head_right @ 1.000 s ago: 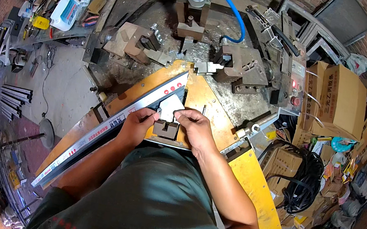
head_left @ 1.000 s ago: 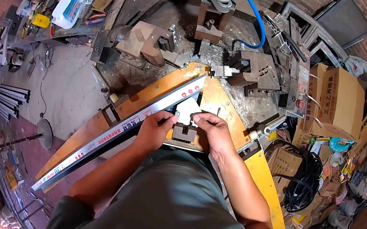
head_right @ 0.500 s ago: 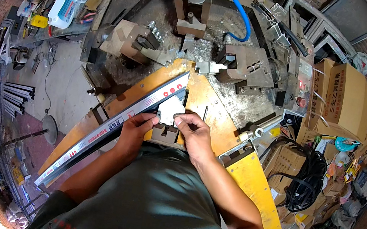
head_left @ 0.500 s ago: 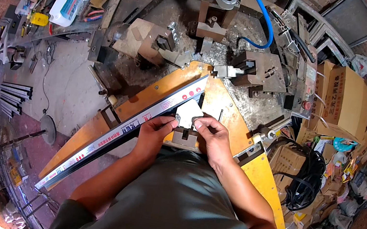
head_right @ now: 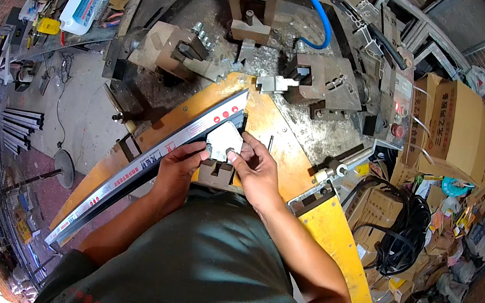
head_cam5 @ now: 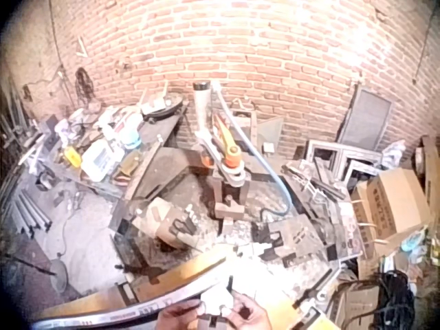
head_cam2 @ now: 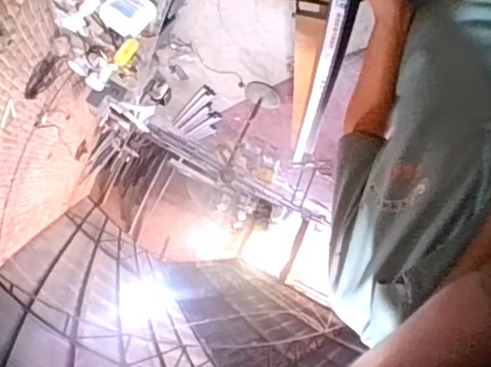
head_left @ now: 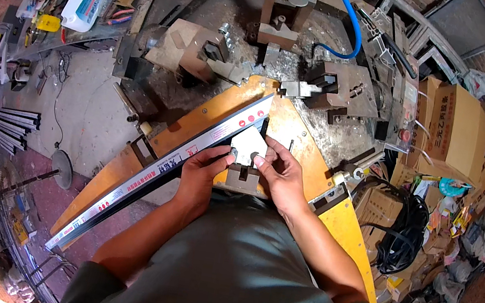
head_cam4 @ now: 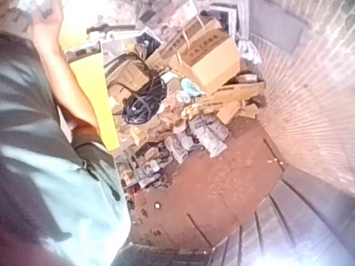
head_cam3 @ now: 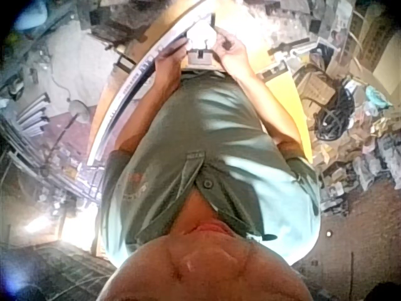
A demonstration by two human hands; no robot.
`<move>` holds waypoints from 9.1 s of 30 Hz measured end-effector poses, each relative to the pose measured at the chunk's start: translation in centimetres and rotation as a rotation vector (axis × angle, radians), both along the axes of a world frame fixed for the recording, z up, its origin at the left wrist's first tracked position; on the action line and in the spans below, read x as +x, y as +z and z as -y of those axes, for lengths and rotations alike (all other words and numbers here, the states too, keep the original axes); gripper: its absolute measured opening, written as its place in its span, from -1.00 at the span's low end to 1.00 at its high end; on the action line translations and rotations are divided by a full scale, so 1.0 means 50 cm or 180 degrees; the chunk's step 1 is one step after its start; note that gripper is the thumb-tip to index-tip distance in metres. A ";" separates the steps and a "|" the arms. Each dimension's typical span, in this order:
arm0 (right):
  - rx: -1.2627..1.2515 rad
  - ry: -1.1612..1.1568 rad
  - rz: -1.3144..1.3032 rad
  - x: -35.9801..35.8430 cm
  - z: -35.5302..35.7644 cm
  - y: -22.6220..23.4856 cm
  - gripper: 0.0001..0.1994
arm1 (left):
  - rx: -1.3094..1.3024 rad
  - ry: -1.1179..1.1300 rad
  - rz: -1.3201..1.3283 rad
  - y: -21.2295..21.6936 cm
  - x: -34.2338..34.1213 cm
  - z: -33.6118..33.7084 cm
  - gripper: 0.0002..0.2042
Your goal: The person operates a corner crimping machine to join aluminum window profiles, inserting metal connectors into the ends and positioning the profiles in the machine for assembly.
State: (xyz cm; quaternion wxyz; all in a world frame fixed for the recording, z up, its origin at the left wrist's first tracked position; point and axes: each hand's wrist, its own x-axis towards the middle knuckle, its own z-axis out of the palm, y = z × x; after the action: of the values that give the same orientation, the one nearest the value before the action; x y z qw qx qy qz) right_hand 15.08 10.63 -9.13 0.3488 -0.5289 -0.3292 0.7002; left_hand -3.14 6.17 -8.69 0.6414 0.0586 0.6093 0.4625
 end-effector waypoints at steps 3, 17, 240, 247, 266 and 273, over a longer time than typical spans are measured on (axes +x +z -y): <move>0.0572 0.0317 0.0439 0.008 0.006 -0.022 -0.46 | 0.0239 0.0116 -0.0024 -0.012 0.005 0.007 -0.64; 0.0488 0.0822 0.0561 0.035 -0.014 -0.038 -0.53 | 0.0020 -0.0377 0.0144 -0.004 -0.005 -0.014 -0.60; 0.3191 -0.0225 0.3375 -0.134 0.270 0.034 -0.76 | 0.0424 -0.0623 0.0100 -0.095 0.015 -0.025 -0.65; 0.2998 -0.0587 0.3112 -0.135 0.279 0.015 -0.77 | 0.0454 -0.0626 -0.0011 -0.062 0.018 -0.019 -0.65; -0.0257 -0.2176 -0.0675 -0.078 0.257 -0.072 -0.77 | 0.0335 -0.0721 -0.0042 -0.059 0.014 -0.021 -0.66; 0.0623 -0.1867 0.0408 -0.088 0.287 -0.061 -0.80 | 0.0315 -0.0729 -0.0045 -0.054 0.013 -0.020 -0.65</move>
State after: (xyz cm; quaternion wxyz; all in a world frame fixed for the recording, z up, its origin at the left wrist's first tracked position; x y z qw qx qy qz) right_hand 10.70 -3.74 -12.20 0.5636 -0.6083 -0.2497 0.5000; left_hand -2.50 7.15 -11.41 0.6820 0.1628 0.5795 0.4153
